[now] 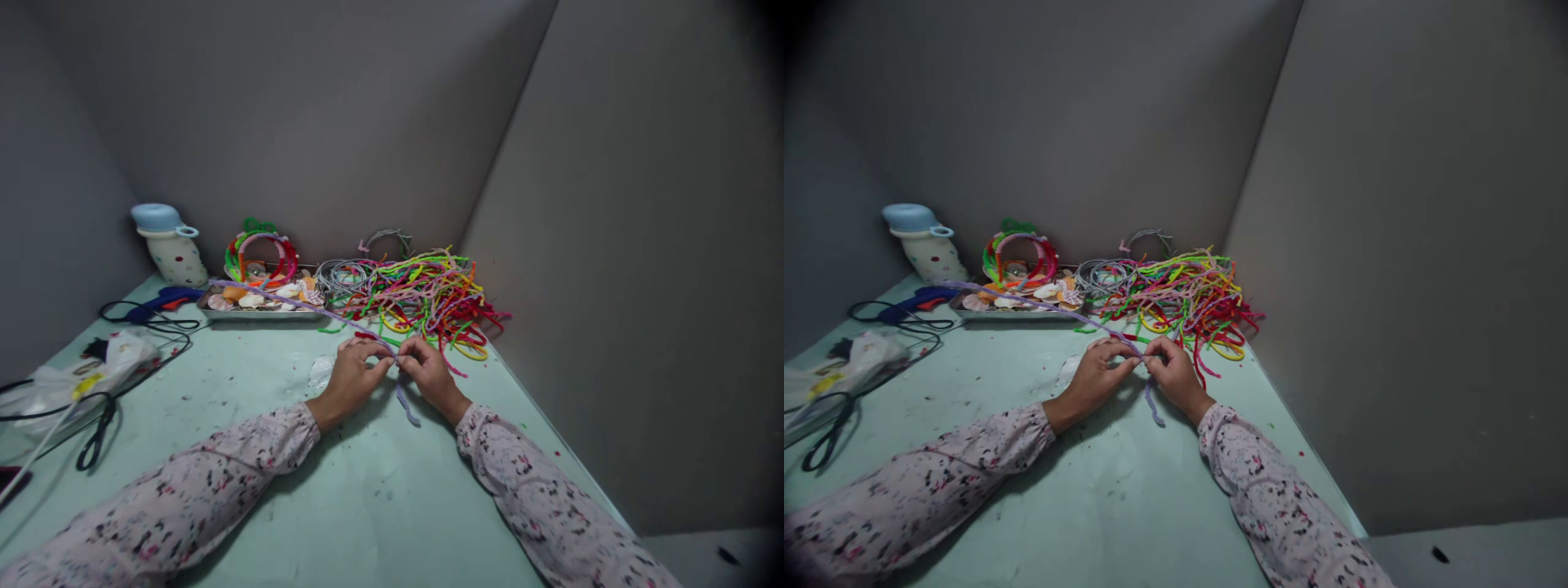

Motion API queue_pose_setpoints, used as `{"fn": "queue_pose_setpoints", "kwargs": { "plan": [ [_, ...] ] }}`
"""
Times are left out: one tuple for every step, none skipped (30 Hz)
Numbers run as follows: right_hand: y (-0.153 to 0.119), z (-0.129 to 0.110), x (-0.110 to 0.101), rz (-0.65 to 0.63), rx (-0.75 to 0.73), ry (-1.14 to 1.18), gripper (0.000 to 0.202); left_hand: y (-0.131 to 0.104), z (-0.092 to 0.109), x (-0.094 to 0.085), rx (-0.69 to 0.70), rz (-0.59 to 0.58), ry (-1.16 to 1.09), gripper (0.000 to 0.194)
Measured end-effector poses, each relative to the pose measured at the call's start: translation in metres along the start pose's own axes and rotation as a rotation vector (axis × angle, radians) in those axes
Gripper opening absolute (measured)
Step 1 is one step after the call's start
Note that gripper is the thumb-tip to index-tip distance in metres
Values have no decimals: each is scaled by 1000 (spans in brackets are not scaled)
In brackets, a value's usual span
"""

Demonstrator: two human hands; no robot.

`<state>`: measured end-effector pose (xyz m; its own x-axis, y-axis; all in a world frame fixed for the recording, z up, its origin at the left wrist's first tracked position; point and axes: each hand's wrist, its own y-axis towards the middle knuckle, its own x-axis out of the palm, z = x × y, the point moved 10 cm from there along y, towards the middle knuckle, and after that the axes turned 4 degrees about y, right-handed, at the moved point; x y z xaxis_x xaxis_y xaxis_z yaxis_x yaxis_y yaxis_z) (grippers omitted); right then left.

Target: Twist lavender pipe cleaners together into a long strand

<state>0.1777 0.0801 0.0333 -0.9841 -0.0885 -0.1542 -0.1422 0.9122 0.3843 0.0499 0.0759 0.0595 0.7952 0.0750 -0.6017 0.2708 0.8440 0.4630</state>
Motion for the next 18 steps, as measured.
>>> {"fn": "queue_pose_setpoints", "kwargs": {
  "plan": [
    [0,0,0,0,4,9,3,0,1,0,3,1,11,10],
    [0,1,0,1,7,18,3,0,1,-1,5,6,18,10],
    [0,1,0,2,8,26,3,-1,2,-2,8,10,22,10],
    [0,1,0,2,9,29,3,-1,2,-2,8,16,24,10],
    [0,1,0,2,8,29,3,-1,3,-3,8,20,23,10],
    [0,1,0,1,7,28,3,-1,3,-3,8,24,21,10],
    [0,1,0,1,7,29,3,-1,3,-4,8,28,18,9],
    [0,2,0,0,9,31,3,-1,3,-4,10,32,14,8],
    [0,3,0,-1,13,35,3,-1,3,-4,12,35,11,8],
    [0,4,0,-2,18,39,3,-1,3,-4,17,37,6,8],
    [0,4,0,-3,23,42,3,-1,3,-4,22,38,2,8],
    [0,5,0,-3,28,41,3,-1,3,-4,22,42,1,8],
    [0,6,0,-5,30,38,3,-1,2,-4,17,44,3,8],
    [0,6,0,-6,29,35,2,-1,1,-4,6,43,3,9],
    [0,6,-1,-6,27,31,2,-1,0,-4,-2,37,0,9],
    [0,6,-1,-6,24,28,2,-1,1,-3,-1,27,-6,10],
    [0,6,-1,-5,22,25,2,-1,2,-3,7,21,-11,10],
    [0,6,-1,-3,20,23,2,-1,4,-3,23,19,-13,10]
  ]
}}
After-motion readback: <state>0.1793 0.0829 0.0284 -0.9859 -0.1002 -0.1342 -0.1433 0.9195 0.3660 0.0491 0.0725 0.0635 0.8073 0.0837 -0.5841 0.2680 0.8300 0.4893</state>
